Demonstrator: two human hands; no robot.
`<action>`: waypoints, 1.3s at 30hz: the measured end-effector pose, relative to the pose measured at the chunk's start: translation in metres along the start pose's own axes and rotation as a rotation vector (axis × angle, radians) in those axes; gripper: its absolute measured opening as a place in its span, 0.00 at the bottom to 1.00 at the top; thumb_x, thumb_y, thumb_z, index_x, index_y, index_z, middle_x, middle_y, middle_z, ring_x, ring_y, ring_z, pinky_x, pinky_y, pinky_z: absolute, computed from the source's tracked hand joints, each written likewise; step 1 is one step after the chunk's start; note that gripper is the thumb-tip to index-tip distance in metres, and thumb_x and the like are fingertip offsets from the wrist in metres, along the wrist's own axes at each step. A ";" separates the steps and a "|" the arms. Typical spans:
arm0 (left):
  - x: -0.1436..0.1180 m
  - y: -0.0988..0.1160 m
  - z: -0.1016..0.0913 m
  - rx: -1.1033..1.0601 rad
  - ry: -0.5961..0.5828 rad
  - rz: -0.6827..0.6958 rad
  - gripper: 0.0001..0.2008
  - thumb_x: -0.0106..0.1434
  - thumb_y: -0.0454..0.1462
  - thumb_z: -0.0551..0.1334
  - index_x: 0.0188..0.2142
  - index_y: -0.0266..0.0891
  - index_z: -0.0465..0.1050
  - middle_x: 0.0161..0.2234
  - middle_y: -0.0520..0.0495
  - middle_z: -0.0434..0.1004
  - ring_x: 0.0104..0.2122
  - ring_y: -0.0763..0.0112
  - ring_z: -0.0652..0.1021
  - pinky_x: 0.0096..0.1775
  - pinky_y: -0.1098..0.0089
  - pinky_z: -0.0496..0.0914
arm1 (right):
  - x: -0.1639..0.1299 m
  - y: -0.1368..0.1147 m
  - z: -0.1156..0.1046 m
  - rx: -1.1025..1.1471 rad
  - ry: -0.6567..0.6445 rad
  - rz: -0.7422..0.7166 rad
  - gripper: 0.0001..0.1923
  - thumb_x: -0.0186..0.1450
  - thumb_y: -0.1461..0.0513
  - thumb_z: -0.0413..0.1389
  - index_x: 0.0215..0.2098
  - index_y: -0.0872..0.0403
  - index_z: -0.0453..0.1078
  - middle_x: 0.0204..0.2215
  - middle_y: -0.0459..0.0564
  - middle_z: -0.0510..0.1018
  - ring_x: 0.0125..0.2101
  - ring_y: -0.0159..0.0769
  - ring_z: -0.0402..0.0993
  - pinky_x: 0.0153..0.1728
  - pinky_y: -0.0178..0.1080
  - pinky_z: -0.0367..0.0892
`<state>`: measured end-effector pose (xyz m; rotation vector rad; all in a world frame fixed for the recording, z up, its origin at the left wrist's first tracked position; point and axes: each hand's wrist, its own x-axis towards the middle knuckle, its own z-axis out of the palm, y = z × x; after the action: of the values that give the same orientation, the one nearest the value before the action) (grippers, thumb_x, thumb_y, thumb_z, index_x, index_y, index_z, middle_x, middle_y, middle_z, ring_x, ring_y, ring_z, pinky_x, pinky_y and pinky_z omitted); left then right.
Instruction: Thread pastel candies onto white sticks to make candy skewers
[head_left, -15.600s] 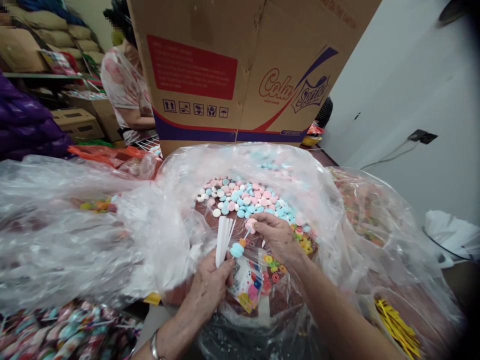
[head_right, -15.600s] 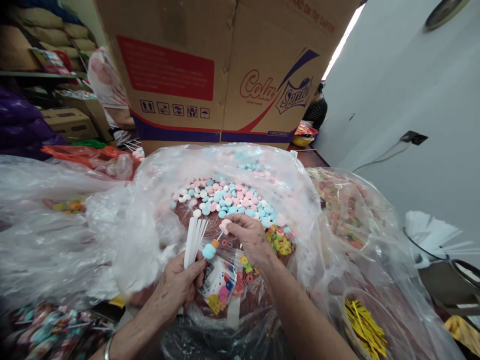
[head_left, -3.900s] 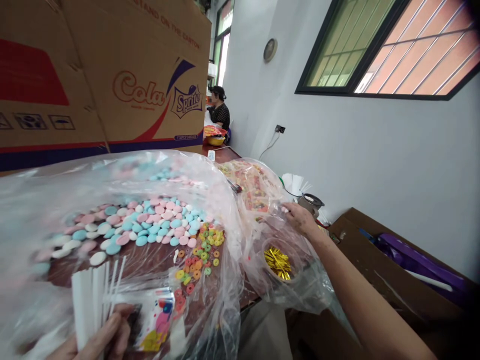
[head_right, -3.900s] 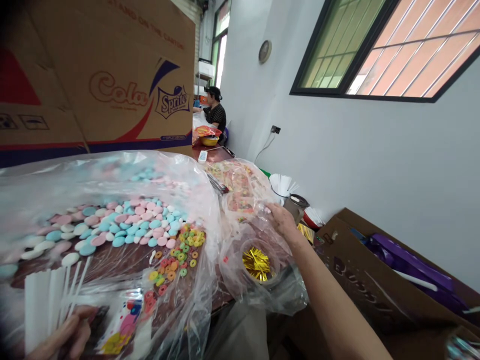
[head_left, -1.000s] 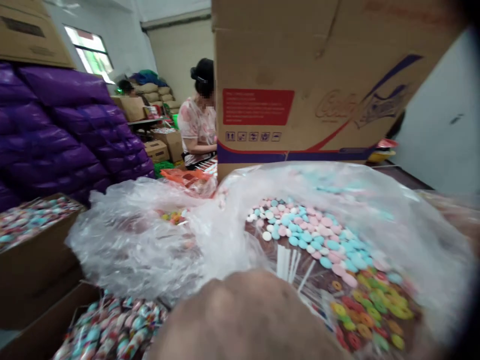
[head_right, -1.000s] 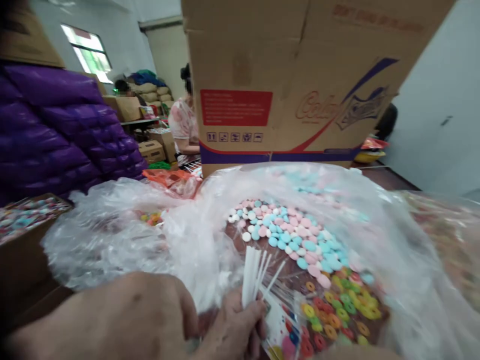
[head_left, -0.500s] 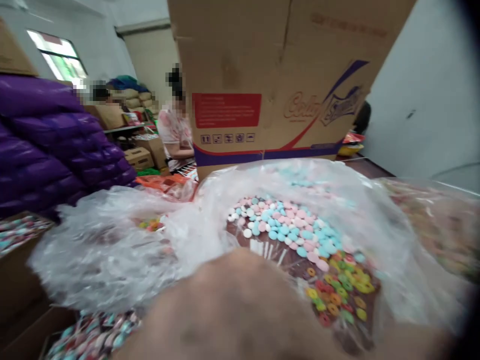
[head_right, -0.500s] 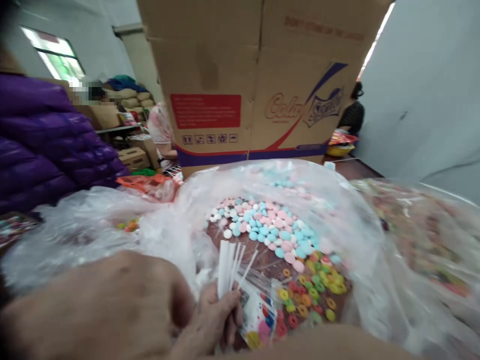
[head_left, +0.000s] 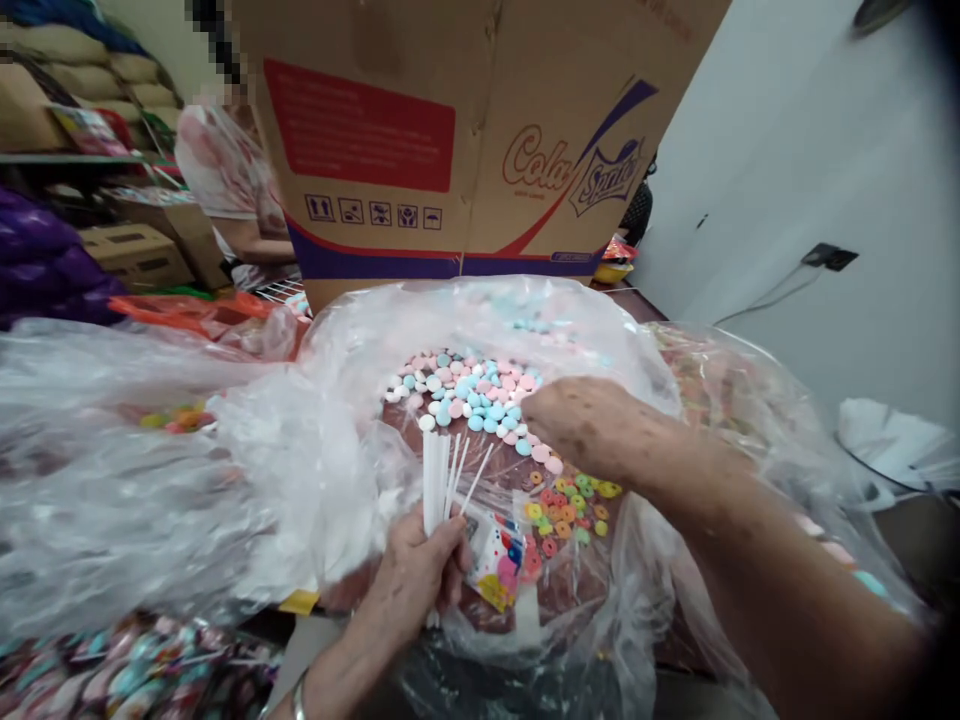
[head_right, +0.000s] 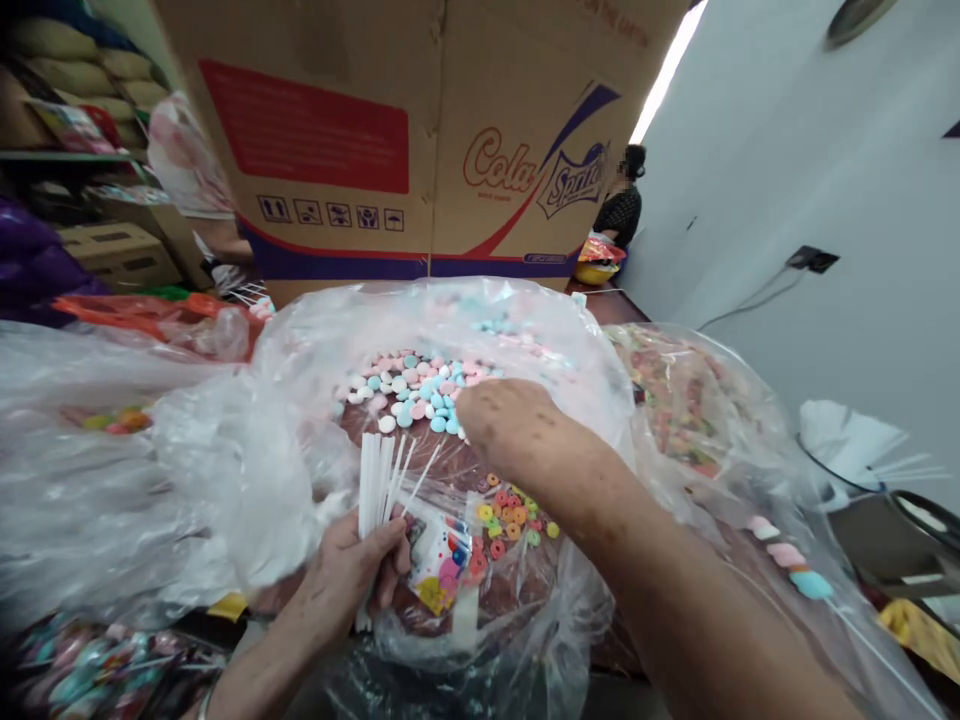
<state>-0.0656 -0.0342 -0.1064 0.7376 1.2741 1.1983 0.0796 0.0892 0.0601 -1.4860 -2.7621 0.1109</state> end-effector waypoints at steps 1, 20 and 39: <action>-0.001 0.000 0.000 0.014 0.006 0.009 0.17 0.63 0.47 0.61 0.24 0.38 0.69 0.10 0.57 0.65 0.08 0.79 0.62 0.12 0.79 0.55 | -0.002 0.006 0.004 -0.099 -0.105 -0.015 0.11 0.64 0.67 0.54 0.27 0.54 0.76 0.27 0.55 0.80 0.33 0.42 0.77 0.33 0.39 0.65; -0.009 0.008 0.003 -0.060 0.020 0.046 0.16 0.58 0.48 0.65 0.28 0.37 0.68 0.18 0.54 0.73 0.09 0.81 0.65 0.11 0.80 0.56 | -0.012 0.041 0.103 -0.070 -0.170 0.028 0.14 0.72 0.63 0.47 0.38 0.55 0.76 0.40 0.55 0.79 0.41 0.39 0.74 0.40 0.35 0.63; -0.010 0.013 0.004 -0.024 0.021 0.031 0.16 0.57 0.49 0.64 0.26 0.38 0.69 0.10 0.57 0.67 0.08 0.79 0.63 0.11 0.80 0.56 | -0.021 0.035 0.105 -0.021 -0.151 -0.008 0.10 0.70 0.63 0.51 0.36 0.54 0.75 0.40 0.55 0.79 0.41 0.41 0.72 0.40 0.37 0.61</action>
<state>-0.0636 -0.0392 -0.0907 0.7314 1.2674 1.2477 0.1166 0.0849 -0.0465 -1.5331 -2.8940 0.2032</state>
